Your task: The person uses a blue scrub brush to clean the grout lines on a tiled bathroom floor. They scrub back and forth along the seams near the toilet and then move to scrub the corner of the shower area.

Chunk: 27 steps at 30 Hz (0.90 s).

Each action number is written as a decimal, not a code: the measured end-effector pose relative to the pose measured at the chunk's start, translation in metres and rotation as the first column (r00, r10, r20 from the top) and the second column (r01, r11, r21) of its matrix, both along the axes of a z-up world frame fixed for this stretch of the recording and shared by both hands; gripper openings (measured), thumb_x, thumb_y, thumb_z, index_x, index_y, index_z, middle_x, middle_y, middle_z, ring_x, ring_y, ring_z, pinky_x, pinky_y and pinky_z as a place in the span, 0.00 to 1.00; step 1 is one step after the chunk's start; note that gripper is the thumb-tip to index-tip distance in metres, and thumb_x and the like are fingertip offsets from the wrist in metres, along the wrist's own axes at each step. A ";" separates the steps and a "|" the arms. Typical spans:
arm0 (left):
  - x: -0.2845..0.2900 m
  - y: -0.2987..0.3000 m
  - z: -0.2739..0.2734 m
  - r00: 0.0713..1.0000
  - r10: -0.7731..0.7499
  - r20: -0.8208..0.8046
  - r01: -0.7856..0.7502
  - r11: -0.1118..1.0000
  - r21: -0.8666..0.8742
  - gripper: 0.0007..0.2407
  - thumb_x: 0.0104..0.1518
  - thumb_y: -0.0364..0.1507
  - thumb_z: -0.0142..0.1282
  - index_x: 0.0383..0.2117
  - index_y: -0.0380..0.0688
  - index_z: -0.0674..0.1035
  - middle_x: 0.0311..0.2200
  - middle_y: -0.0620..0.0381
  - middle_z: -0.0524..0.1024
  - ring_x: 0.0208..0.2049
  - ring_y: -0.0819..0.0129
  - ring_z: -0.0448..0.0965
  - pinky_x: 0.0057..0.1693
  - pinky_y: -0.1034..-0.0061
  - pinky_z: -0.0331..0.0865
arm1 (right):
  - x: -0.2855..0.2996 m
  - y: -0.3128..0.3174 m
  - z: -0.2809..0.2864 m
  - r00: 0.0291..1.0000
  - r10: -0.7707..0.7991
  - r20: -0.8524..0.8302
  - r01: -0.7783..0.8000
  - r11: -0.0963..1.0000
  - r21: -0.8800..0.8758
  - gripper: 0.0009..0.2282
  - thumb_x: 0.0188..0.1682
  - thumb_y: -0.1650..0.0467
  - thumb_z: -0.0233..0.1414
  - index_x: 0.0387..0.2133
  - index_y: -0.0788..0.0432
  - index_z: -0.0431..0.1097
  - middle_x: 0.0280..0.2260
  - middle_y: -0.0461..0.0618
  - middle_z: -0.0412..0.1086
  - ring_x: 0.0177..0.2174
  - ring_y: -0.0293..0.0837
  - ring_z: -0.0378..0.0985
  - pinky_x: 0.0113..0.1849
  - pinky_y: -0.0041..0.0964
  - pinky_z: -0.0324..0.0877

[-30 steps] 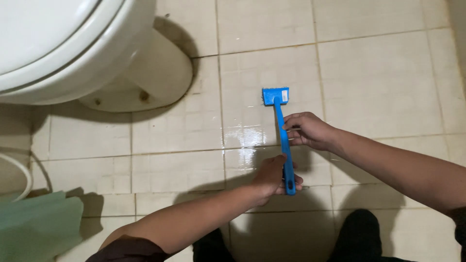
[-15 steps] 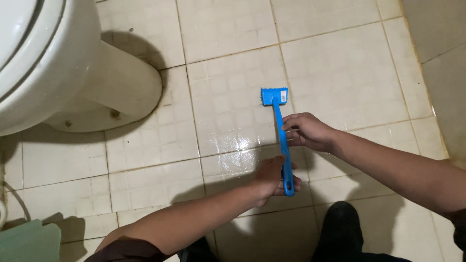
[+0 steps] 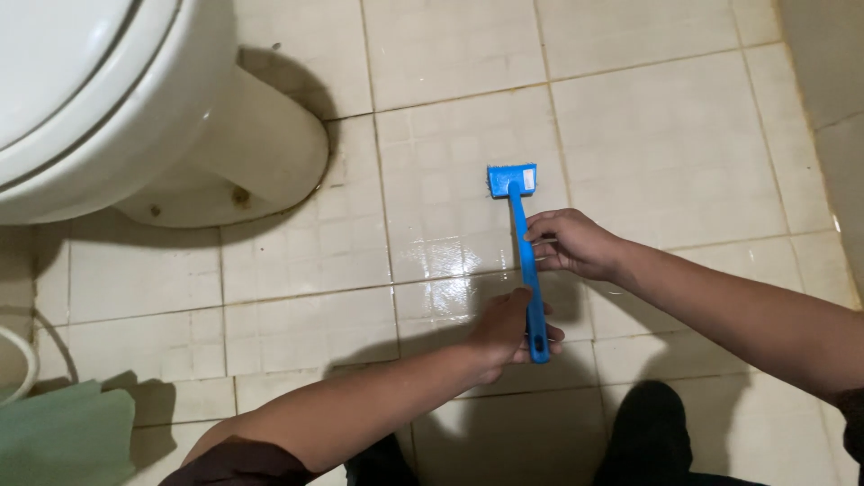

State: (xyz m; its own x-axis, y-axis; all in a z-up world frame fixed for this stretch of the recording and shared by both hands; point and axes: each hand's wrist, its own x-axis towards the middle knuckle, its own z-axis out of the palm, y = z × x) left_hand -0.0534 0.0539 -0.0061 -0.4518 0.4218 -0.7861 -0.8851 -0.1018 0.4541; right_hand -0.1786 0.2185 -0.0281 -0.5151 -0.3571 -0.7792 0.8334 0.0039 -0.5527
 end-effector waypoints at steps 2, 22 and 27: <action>0.001 -0.009 0.002 1.000 0.021 0.007 -0.021 1.000 -0.009 0.22 0.68 0.45 0.32 0.47 0.40 0.73 0.33 0.46 0.81 0.32 0.63 0.83 0.41 0.68 0.77 | -0.001 -0.012 0.001 1.000 0.017 -0.002 -0.017 1.000 0.004 0.08 0.49 0.76 0.48 0.40 0.65 0.69 0.33 0.51 0.72 0.31 0.41 0.79 0.36 0.40 0.80; 0.043 -0.109 0.001 0.956 0.289 0.058 -0.279 0.951 -0.131 0.21 0.68 0.43 0.31 0.47 0.38 0.72 0.31 0.46 0.82 0.29 0.63 0.83 0.39 0.69 0.79 | 0.006 -0.150 -0.013 0.967 0.253 0.009 -0.251 0.965 -0.077 0.11 0.47 0.77 0.50 0.44 0.67 0.70 0.34 0.53 0.75 0.32 0.42 0.81 0.35 0.39 0.80; 0.048 -0.121 -0.007 0.922 0.385 0.032 -0.382 0.920 -0.087 0.20 0.67 0.40 0.34 0.45 0.34 0.73 0.30 0.42 0.80 0.26 0.59 0.81 0.37 0.67 0.80 | 0.007 -0.169 -0.011 0.965 0.262 0.010 -0.261 0.963 -0.064 0.10 0.48 0.76 0.50 0.43 0.64 0.69 0.33 0.50 0.74 0.32 0.41 0.81 0.36 0.39 0.80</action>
